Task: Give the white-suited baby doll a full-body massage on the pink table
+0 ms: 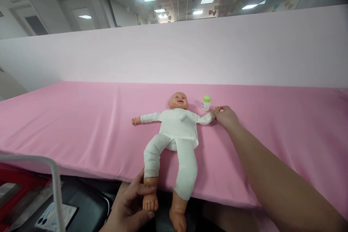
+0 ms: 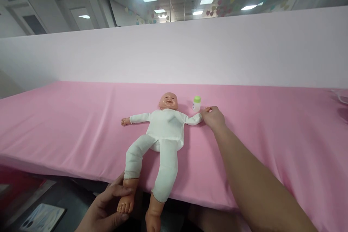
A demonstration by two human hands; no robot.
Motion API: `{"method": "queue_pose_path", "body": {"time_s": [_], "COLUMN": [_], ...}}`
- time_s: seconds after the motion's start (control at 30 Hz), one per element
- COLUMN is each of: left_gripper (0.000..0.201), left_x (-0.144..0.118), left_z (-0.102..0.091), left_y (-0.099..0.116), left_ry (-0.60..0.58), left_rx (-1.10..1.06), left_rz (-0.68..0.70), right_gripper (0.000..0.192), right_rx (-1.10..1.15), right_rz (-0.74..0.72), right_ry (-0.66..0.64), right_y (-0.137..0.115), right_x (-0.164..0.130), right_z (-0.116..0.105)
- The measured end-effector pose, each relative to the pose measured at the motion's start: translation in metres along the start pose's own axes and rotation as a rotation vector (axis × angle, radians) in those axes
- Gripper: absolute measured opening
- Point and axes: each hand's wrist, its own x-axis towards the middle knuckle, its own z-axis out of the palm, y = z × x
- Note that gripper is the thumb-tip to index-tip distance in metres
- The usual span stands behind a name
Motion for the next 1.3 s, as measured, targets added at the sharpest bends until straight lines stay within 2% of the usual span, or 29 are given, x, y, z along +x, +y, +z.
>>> {"method": "queue_pose_path", "body": {"time_s": [0.07, 0.13, 0.23, 0.3, 0.37, 0.43, 0.53, 0.6, 0.73, 0.9, 1.07, 1.13, 1.3], "left_gripper": [0.036, 0.035, 0.033, 0.033, 0.032, 0.031, 0.031, 0.032, 0.033, 0.033, 0.033, 0.035, 0.039], "left_x": [0.002, 0.002, 0.001, 0.002, 0.007, 0.018, 0.041, 0.059, 0.093, 0.120, 0.113, 0.102, 0.066], "left_z": [0.003, 0.003, 0.002, 0.002, 0.003, 0.005, 0.010, 0.014, 0.024, 0.035, 0.030, 0.024, 0.001], "left_y": [-0.003, -0.005, 0.000, 0.009, 0.021, 0.033, 0.047, 0.054, 0.062, 0.068, 0.069, 0.067, 0.054], "left_ry": [-0.005, -0.003, 0.012, 0.010, 0.008, 0.021, 0.051, 0.052, 0.011, -0.043, 0.007, -0.011, -0.044], "left_rx": [-0.020, 0.000, 0.097, 0.167, 0.202, 0.209, 0.180, 0.147, 0.147, 0.085, 0.046, 0.017, -0.012], "left_rz": [-0.006, 0.001, 0.034, 0.067, 0.114, 0.153, 0.207, 0.251, 0.295, 0.255, 0.220, 0.208, 0.190], "right_gripper": [0.045, 0.047, 0.057, 0.066, 0.066, 0.061, 0.039, 0.031, 0.034, 0.035, 0.035, 0.036, 0.053], "right_rx": [-0.087, -0.083, 0.001, 0.038, 0.042, -0.002, -0.110, -0.174, -0.284, -0.332, -0.127, 0.013, 0.311], "right_rz": [0.052, 0.059, -0.010, -0.166, -0.433, -0.703, -1.048, -1.158, -1.214, -1.164, -1.000, -0.850, -0.374], "right_ry": [-0.043, -0.054, 0.013, 0.091, 0.114, 0.012, -0.168, -0.239, -0.287, -0.288, -0.256, -0.192, 0.089], "right_y": [0.001, -0.002, -0.016, -0.032, -0.052, -0.070, -0.085, -0.087, -0.083, -0.079, -0.078, -0.075, -0.054], "right_x": [0.000, -0.003, -0.016, -0.035, -0.059, -0.086, -0.116, -0.124, -0.122, -0.121, -0.116, -0.106, -0.057], "right_z": [0.000, -0.001, -0.002, 0.000, 0.005, 0.013, 0.025, 0.031, 0.034, 0.035, 0.034, 0.030, 0.012]}}
